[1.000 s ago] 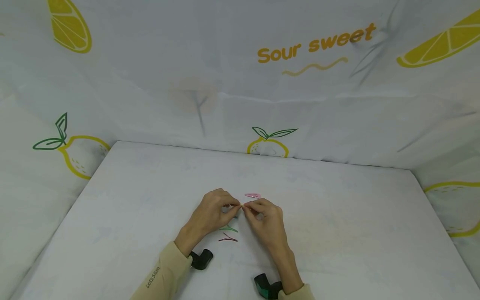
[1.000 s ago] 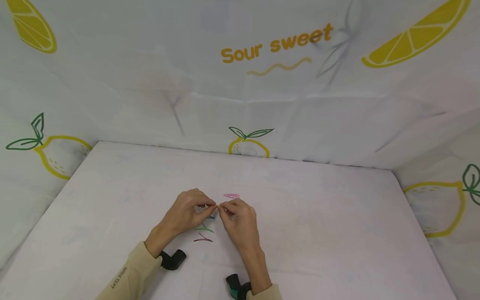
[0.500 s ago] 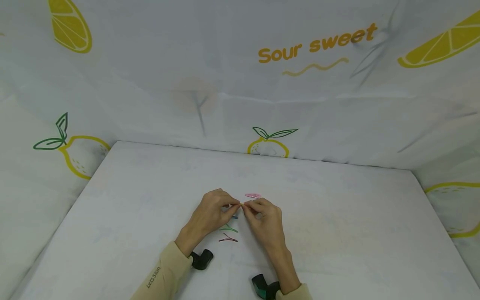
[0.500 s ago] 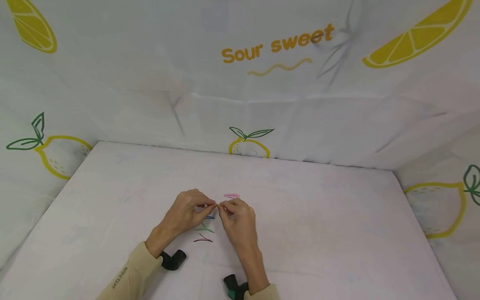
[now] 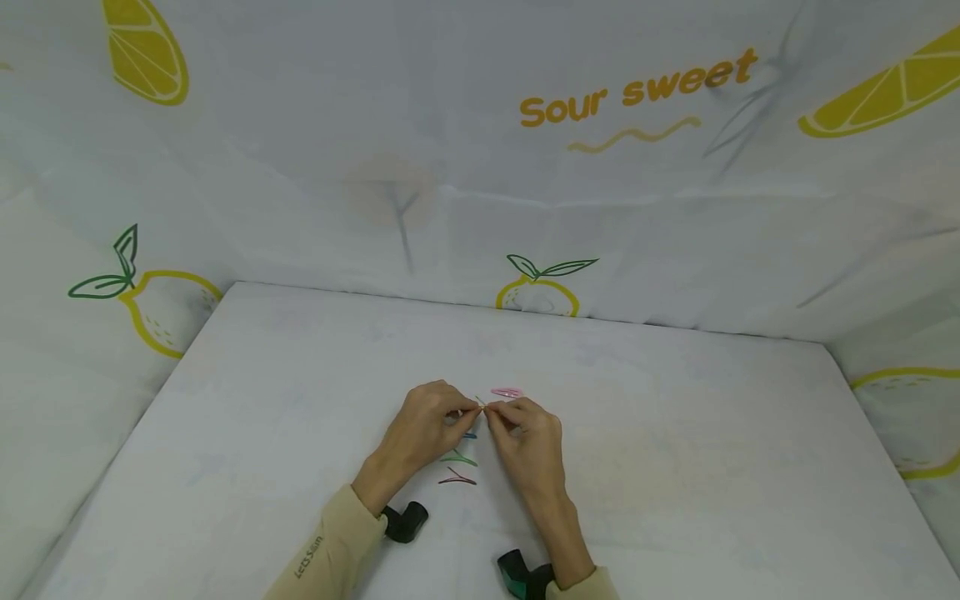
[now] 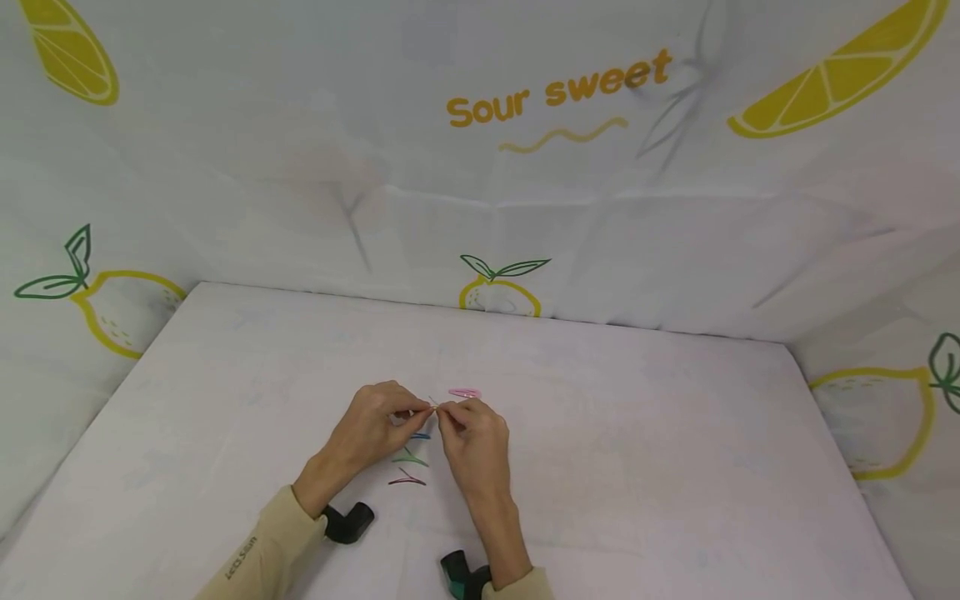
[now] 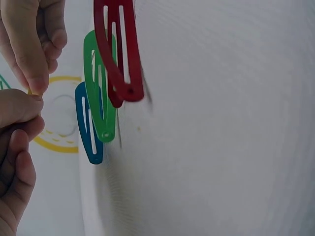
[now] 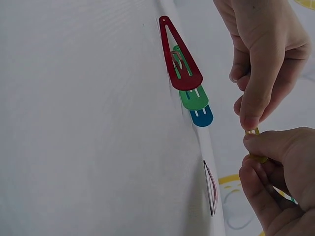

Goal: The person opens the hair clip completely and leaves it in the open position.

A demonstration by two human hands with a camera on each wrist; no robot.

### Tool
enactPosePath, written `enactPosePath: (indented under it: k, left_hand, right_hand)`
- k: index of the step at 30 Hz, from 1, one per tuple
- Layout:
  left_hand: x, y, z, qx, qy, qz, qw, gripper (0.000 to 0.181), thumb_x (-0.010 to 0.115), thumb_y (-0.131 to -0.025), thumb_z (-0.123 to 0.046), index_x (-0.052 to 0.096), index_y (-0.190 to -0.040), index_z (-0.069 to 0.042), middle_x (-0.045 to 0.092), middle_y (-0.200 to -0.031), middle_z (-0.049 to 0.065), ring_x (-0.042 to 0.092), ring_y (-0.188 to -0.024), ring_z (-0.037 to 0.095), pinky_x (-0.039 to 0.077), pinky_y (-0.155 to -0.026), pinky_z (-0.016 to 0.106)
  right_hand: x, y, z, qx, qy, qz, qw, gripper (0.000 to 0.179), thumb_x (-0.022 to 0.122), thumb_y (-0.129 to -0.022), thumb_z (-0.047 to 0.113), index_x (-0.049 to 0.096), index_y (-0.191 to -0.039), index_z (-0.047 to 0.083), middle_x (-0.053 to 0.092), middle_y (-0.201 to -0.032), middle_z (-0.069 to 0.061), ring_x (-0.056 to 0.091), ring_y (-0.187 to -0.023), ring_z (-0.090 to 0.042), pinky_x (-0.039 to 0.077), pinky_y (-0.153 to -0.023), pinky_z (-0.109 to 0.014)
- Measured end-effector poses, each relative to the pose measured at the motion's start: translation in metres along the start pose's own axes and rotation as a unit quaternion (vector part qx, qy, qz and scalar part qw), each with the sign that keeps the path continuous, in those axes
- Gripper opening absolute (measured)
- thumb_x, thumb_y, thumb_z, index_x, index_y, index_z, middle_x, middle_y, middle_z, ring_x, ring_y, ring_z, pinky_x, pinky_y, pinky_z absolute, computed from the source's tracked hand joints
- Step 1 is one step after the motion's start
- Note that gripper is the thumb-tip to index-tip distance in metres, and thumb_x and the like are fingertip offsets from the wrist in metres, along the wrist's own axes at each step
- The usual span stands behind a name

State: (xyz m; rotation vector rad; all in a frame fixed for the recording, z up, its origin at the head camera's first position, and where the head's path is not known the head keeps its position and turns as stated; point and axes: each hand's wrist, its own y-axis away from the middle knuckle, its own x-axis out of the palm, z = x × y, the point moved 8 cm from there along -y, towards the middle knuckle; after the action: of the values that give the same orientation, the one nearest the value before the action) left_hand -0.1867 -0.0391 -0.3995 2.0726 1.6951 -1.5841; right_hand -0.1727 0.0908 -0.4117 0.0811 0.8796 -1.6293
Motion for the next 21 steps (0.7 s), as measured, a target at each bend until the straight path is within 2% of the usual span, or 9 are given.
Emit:
enactPosePath:
  k: [11,21]
  left_hand:
    - [0.0,0.001,0.003,-0.006,0.001,0.013,0.9999,0.006,0.073,-0.076,-0.006,0.075,-0.079,-0.01,0.069,-0.073,-0.004,0.059,-0.067,0.006,0.046,-0.061,0.015]
    - [-0.006,0.002,0.011,-0.011,-0.012,0.016,0.9997,0.007,0.073,-0.076,-0.006,0.075,-0.079,-0.012,0.068,-0.073,-0.006,0.058,-0.067,0.005,0.046,-0.061,0.017]
  right_hand:
    - [0.003,-0.001,0.001,0.005,-0.006,0.011,0.9999,0.005,0.075,-0.074,0.0,0.074,-0.077,0.004,0.064,-0.07,0.001,0.057,-0.059,-0.003,0.049,-0.052,-0.021]
    - [0.006,-0.002,0.0,0.011,-0.022,0.025,0.9994,0.014,0.074,-0.074,0.0,0.073,-0.088,0.001,0.067,-0.076,-0.004,0.06,-0.061,-0.006,0.051,-0.054,-0.022]
